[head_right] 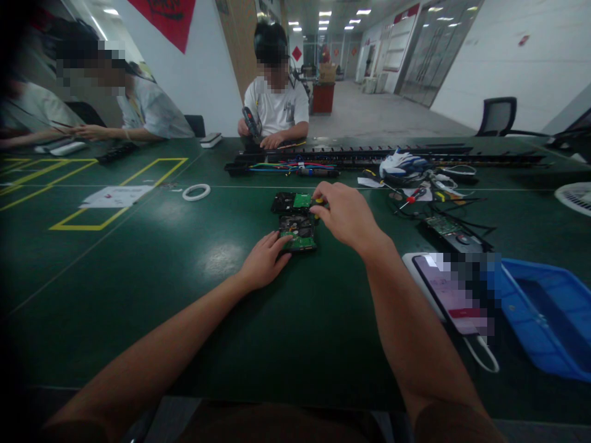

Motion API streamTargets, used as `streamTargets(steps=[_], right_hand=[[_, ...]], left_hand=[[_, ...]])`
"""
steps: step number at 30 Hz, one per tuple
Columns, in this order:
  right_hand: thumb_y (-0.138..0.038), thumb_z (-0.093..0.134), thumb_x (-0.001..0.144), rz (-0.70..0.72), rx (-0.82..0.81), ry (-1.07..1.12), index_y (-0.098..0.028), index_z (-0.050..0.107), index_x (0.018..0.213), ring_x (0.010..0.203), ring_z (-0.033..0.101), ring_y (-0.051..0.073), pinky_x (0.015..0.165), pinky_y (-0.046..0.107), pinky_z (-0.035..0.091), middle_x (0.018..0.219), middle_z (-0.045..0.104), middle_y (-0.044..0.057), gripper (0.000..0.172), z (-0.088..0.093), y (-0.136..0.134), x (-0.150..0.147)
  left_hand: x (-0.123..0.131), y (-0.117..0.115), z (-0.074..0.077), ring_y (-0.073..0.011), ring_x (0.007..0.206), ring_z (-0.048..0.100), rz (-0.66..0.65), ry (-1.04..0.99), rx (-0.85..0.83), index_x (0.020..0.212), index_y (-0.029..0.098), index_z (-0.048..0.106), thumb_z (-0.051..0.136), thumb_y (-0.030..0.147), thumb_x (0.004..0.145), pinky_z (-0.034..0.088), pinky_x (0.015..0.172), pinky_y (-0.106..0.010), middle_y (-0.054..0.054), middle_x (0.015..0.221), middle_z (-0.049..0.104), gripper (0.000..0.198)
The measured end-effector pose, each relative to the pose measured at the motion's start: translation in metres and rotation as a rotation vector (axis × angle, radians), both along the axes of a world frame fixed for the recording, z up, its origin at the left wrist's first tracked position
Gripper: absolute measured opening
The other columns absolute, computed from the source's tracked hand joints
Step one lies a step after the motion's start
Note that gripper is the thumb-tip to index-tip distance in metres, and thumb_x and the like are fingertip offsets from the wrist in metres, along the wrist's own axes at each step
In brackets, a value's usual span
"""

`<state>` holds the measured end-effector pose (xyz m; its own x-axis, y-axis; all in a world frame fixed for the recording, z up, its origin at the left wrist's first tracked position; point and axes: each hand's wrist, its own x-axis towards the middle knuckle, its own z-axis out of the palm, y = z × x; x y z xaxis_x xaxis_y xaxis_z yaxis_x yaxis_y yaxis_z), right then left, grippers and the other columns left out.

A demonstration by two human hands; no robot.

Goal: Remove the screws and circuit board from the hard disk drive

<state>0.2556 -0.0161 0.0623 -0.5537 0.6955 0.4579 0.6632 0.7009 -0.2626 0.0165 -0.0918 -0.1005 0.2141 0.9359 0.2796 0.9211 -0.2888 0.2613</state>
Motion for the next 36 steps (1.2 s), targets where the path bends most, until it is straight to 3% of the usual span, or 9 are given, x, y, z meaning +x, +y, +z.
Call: streamTargets(steps=[9,16,22,36], right_hand=[[-0.038,0.070,0.096,-0.123,0.098,-0.062,-0.022,0.064,0.090,0.081,0.061,0.025,0.074,0.037,0.040,0.087,0.069,0.007,0.018,0.000,-0.001,-0.001],[-0.030,0.069,0.091,-0.081,0.047,0.046,-0.022,0.059,0.083,0.074,0.058,0.021,0.071,0.035,0.039,0.081,0.067,0.004,0.015,-0.004,0.000,-0.007],[-0.026,0.064,0.092,-0.016,-0.032,0.077,-0.022,0.065,0.089,0.074,0.061,0.020,0.072,0.035,0.043,0.088,0.072,0.005,0.005,-0.004,-0.001,-0.010],[-0.049,0.057,0.102,0.060,-0.226,0.121,-0.022,0.072,0.089,0.074,0.062,0.020,0.067,0.033,0.041,0.084,0.074,0.004,0.033,-0.008,0.003,-0.008]], left_hand=[[0.001,-0.001,0.001,-0.0364,0.153,0.041,0.005,-0.011,-0.008,0.153,0.024,0.049,0.053,0.041,0.105,0.037,0.124,-0.057,-0.017,0.160,0.048,0.051],[0.001,0.000,0.001,-0.0356,0.154,0.041,0.005,-0.005,-0.004,0.154,0.025,0.048,0.052,0.041,0.105,0.038,0.124,-0.057,-0.016,0.160,0.048,0.052],[0.001,0.000,0.000,-0.0353,0.154,0.040,0.006,-0.002,-0.007,0.155,0.025,0.047,0.052,0.041,0.105,0.038,0.124,-0.058,-0.015,0.160,0.048,0.052],[0.001,0.000,0.001,-0.0361,0.153,0.041,0.005,-0.003,-0.004,0.154,0.025,0.048,0.052,0.040,0.105,0.037,0.124,-0.057,-0.016,0.160,0.049,0.051]])
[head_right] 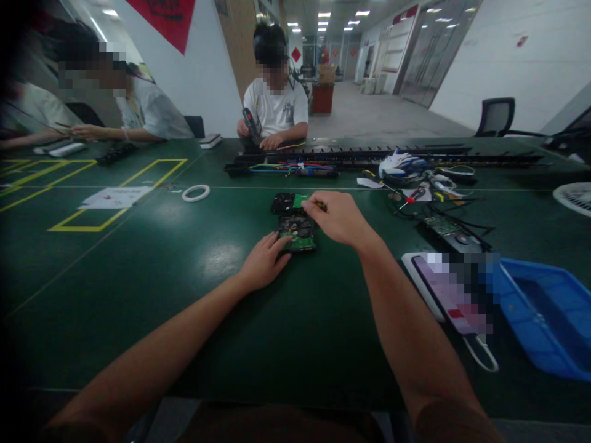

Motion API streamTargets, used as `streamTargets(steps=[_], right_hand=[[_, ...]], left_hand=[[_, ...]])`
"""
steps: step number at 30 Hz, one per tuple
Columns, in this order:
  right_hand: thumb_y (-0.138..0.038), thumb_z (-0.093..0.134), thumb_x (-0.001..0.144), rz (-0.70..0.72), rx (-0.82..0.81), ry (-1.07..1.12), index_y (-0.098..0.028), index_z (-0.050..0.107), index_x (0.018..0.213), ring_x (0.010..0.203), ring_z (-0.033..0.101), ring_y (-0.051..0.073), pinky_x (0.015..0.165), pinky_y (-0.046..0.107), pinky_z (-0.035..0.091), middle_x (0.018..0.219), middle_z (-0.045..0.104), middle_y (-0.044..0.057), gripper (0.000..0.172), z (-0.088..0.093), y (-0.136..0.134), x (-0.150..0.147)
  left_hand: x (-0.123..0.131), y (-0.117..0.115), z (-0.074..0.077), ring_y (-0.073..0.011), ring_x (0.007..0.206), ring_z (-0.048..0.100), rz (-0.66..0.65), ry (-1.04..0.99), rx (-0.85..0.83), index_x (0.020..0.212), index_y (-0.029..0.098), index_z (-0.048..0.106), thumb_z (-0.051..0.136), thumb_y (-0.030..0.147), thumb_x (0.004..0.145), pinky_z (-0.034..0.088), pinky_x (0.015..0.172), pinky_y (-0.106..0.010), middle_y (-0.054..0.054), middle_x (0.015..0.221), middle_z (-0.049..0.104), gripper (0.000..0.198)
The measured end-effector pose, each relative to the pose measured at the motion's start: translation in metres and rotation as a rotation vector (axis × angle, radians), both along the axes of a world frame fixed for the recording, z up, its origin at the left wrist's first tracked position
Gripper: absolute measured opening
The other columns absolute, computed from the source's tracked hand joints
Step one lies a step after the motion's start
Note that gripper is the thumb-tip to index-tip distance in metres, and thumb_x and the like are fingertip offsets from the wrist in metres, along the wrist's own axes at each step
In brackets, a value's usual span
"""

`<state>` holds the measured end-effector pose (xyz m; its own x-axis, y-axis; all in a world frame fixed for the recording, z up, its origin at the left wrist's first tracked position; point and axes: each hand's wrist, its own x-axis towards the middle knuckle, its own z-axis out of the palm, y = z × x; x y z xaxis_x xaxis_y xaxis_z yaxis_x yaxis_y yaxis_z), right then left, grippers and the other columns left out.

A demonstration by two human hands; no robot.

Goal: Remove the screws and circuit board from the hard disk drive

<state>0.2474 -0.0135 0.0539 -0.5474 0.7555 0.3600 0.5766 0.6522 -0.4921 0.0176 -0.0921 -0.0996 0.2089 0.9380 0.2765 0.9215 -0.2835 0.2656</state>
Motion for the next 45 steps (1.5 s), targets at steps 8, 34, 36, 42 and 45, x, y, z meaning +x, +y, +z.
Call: streamTargets(steps=[8,34,36,42,45], right_hand=[[-0.041,0.055,0.103,0.001,-0.121,0.070,-0.022,0.075,0.108,0.070,0.066,0.018,0.071,0.034,0.048,0.087,0.075,0.004,0.028,-0.003,0.003,0.001],[-0.039,0.063,0.097,-0.026,-0.020,0.053,-0.023,0.078,0.099,0.085,0.068,0.022,0.076,0.038,0.050,0.101,0.079,0.007,0.023,-0.002,0.007,0.003],[-0.041,0.064,0.097,-0.010,-0.071,0.084,-0.023,0.078,0.099,0.083,0.068,0.022,0.076,0.037,0.051,0.097,0.079,0.006,0.023,-0.004,0.009,0.004],[-0.045,0.069,0.095,0.063,-0.141,0.147,-0.024,0.078,0.100,0.087,0.070,0.023,0.081,0.038,0.055,0.099,0.079,0.006,0.024,-0.010,0.013,0.006],[-0.046,0.069,0.095,0.081,-0.157,0.160,-0.024,0.078,0.102,0.089,0.071,0.024,0.083,0.040,0.056,0.101,0.079,0.006,0.025,-0.011,0.014,0.006]], left_hand=[[-0.001,0.000,-0.001,-0.0360,0.153,0.041,-0.002,0.000,0.008,0.154,0.025,0.048,0.053,0.040,0.105,0.038,0.124,-0.057,-0.016,0.159,0.050,0.052],[0.000,-0.001,0.000,-0.0351,0.153,0.042,-0.005,-0.016,0.012,0.154,0.026,0.047,0.053,0.040,0.105,0.038,0.124,-0.058,-0.015,0.160,0.050,0.051],[0.000,-0.001,0.000,-0.0353,0.153,0.042,-0.006,-0.017,0.013,0.154,0.026,0.048,0.053,0.040,0.105,0.038,0.123,-0.058,-0.015,0.160,0.050,0.051],[0.000,0.000,0.001,-0.0360,0.153,0.042,-0.005,-0.012,0.002,0.153,0.023,0.049,0.051,0.041,0.105,0.037,0.125,-0.056,-0.017,0.159,0.049,0.051],[0.000,-0.001,0.001,-0.0362,0.153,0.041,-0.006,-0.006,-0.002,0.153,0.023,0.049,0.051,0.040,0.105,0.037,0.125,-0.056,-0.017,0.159,0.049,0.051]])
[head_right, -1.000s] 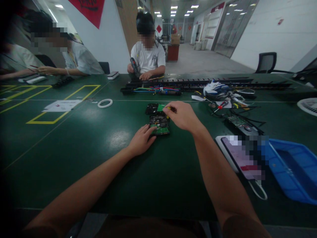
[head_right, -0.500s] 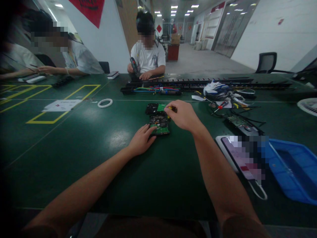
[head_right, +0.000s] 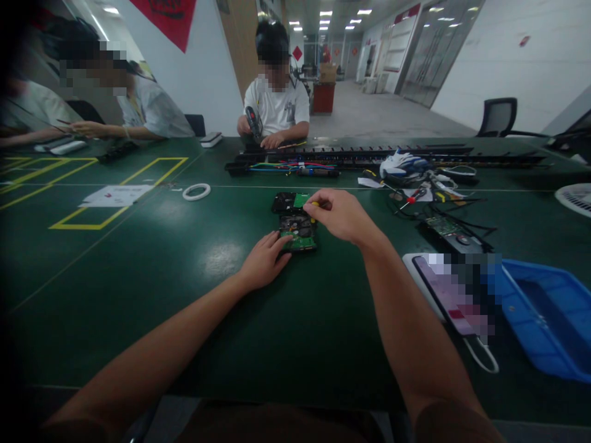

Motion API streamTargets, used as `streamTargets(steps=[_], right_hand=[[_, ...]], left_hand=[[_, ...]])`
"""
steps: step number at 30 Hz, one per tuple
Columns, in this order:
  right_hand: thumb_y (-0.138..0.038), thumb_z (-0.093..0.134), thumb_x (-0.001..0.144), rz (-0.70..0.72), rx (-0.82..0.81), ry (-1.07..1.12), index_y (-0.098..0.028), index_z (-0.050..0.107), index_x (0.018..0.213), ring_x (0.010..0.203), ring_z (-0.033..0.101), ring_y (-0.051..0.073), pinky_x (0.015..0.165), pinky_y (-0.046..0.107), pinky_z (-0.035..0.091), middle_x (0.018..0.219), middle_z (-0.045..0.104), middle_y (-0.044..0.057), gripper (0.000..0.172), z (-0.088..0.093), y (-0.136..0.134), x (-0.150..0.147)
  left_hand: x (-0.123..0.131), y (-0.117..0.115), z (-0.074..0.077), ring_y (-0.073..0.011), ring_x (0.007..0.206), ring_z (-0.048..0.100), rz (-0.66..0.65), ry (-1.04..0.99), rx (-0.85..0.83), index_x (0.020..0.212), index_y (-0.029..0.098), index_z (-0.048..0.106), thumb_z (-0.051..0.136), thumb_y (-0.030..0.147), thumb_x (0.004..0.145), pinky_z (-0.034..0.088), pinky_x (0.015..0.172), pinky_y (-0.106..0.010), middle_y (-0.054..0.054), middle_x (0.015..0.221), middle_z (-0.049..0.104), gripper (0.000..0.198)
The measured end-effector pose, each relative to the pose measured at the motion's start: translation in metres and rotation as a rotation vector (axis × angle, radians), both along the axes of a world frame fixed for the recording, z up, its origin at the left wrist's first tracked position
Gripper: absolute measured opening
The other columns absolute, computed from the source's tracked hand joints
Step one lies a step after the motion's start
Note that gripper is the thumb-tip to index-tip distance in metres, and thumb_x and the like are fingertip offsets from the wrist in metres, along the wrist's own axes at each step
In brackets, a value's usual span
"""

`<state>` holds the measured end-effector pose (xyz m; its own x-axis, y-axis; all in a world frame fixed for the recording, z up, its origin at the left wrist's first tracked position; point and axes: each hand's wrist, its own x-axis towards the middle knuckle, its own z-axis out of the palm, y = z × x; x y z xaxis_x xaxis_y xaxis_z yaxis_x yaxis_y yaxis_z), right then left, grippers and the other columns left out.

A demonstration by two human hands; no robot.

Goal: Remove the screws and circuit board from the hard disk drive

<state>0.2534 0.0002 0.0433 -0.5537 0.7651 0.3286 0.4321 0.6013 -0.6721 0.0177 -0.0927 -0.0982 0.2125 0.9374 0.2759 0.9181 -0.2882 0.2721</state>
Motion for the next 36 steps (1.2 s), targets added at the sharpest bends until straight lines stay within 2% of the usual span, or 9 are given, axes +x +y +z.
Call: streamTargets(steps=[4,11,21,29,33,36], right_hand=[[-0.045,0.068,0.096,0.001,-0.007,-0.003,-0.025,0.078,0.106,0.089,0.070,0.023,0.083,0.038,0.054,0.101,0.079,0.005,0.025,0.002,-0.002,0.000],[-0.041,0.061,0.100,-0.147,0.111,-0.144,-0.023,0.078,0.098,0.078,0.064,0.021,0.072,0.036,0.045,0.095,0.077,0.006,0.025,0.011,-0.009,-0.002],[-0.044,0.059,0.100,-0.155,0.114,-0.142,-0.021,0.077,0.097,0.077,0.063,0.021,0.070,0.035,0.043,0.092,0.077,0.008,0.029,0.010,-0.008,-0.003],[-0.044,0.061,0.099,-0.243,0.169,-0.193,-0.021,0.076,0.092,0.079,0.063,0.022,0.073,0.036,0.042,0.090,0.076,0.008,0.028,0.012,-0.009,-0.004],[-0.041,0.063,0.097,-0.265,0.044,-0.148,-0.019,0.073,0.091,0.072,0.061,0.020,0.068,0.035,0.041,0.085,0.073,0.008,0.024,0.010,-0.010,-0.005],[-0.035,0.061,0.097,-0.209,-0.066,-0.067,-0.020,0.073,0.095,0.067,0.060,0.017,0.064,0.034,0.042,0.091,0.075,0.008,0.020,0.008,-0.009,-0.006]], left_hand=[[-0.001,-0.001,0.001,-0.0363,0.153,0.041,-0.002,-0.008,-0.003,0.154,0.024,0.048,0.052,0.040,0.105,0.038,0.124,-0.057,-0.016,0.160,0.049,0.052],[-0.002,0.000,-0.001,-0.0365,0.153,0.041,-0.001,-0.007,-0.001,0.154,0.025,0.048,0.052,0.041,0.105,0.037,0.124,-0.057,-0.016,0.160,0.049,0.052],[0.001,-0.001,0.002,-0.0362,0.154,0.040,0.001,-0.007,-0.010,0.154,0.023,0.048,0.052,0.040,0.105,0.037,0.125,-0.056,-0.016,0.161,0.048,0.052],[0.000,0.000,0.000,-0.0363,0.154,0.040,0.000,-0.002,0.000,0.154,0.024,0.047,0.051,0.040,0.105,0.038,0.124,-0.057,-0.016,0.160,0.049,0.052],[0.000,0.000,0.000,-0.0371,0.154,0.040,-0.001,-0.001,0.001,0.154,0.023,0.049,0.051,0.041,0.105,0.037,0.124,-0.057,-0.018,0.160,0.048,0.052],[0.000,0.000,0.000,-0.0374,0.153,0.040,0.001,0.001,-0.001,0.154,0.022,0.049,0.051,0.040,0.105,0.037,0.125,-0.056,-0.018,0.160,0.048,0.052]])
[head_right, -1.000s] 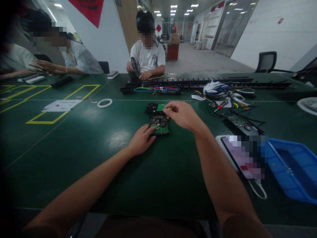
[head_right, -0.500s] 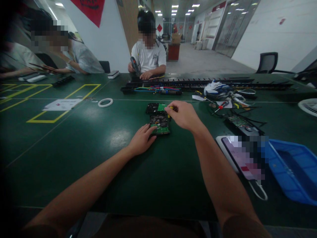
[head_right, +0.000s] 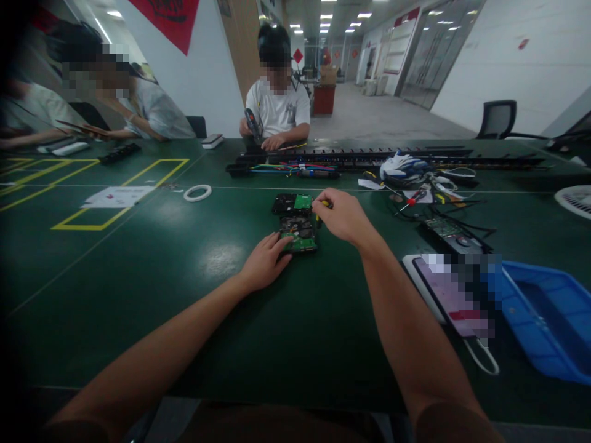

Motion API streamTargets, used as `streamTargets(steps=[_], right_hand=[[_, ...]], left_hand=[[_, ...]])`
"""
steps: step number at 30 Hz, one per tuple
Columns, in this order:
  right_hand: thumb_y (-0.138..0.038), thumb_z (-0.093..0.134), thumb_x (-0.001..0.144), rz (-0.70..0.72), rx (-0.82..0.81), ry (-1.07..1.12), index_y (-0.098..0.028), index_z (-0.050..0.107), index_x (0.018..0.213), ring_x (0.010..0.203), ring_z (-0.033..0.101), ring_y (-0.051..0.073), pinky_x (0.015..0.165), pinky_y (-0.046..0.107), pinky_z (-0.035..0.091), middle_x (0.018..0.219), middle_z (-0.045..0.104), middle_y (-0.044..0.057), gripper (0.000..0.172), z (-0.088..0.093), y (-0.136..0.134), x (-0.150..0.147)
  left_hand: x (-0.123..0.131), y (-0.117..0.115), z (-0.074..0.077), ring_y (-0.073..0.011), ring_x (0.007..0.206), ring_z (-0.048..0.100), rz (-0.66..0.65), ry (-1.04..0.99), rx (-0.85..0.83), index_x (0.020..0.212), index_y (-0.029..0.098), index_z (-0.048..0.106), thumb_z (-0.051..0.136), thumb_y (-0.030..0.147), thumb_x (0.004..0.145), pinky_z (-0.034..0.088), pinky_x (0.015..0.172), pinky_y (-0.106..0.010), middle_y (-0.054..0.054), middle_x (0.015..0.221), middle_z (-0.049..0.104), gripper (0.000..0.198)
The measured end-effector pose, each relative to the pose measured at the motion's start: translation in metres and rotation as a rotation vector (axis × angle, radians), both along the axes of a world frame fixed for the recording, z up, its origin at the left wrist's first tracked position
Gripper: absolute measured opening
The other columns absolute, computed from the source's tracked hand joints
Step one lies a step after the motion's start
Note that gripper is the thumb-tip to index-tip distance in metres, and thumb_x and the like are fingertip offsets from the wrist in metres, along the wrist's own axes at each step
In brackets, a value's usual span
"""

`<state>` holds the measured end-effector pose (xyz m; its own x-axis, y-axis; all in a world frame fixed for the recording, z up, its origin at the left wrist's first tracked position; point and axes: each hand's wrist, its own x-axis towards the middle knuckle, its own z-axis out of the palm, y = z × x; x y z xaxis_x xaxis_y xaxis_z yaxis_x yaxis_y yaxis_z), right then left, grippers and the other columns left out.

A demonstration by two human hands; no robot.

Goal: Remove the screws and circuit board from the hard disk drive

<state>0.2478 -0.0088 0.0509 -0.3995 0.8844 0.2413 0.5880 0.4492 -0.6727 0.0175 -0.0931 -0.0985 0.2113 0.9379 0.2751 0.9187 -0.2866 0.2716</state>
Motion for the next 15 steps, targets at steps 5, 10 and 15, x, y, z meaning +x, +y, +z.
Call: streamTargets(steps=[5,10,15], right_hand=[[-0.044,0.059,0.101,0.088,-0.077,0.077,-0.021,0.072,0.094,0.060,0.059,0.014,0.059,0.032,0.043,0.089,0.075,0.006,0.027,-0.0033,0.0030,0.0009],[-0.049,0.055,0.102,0.129,-0.278,0.244,-0.020,0.069,0.096,0.059,0.065,0.017,0.055,0.032,0.051,0.075,0.068,0.005,0.033,-0.0035,0.0034,-0.0028],[-0.041,0.058,0.101,0.147,-0.339,0.295,-0.020,0.069,0.099,0.063,0.068,0.017,0.053,0.030,0.051,0.086,0.071,0.007,0.024,-0.0006,0.0031,-0.0007]], left_hand=[[-0.0004,0.0011,-0.0004,-0.0372,0.154,0.040,-0.001,0.015,-0.008,0.155,0.023,0.048,0.050,0.041,0.106,0.036,0.125,-0.056,-0.017,0.160,0.048,0.053],[-0.0008,0.0013,-0.0015,-0.0370,0.154,0.039,0.007,0.015,-0.014,0.155,0.023,0.048,0.051,0.042,0.106,0.036,0.125,-0.057,-0.018,0.160,0.048,0.053],[-0.0011,0.0005,-0.0009,-0.0360,0.155,0.038,0.003,0.001,-0.012,0.154,0.024,0.048,0.051,0.042,0.105,0.036,0.125,-0.057,-0.016,0.161,0.048,0.052]])
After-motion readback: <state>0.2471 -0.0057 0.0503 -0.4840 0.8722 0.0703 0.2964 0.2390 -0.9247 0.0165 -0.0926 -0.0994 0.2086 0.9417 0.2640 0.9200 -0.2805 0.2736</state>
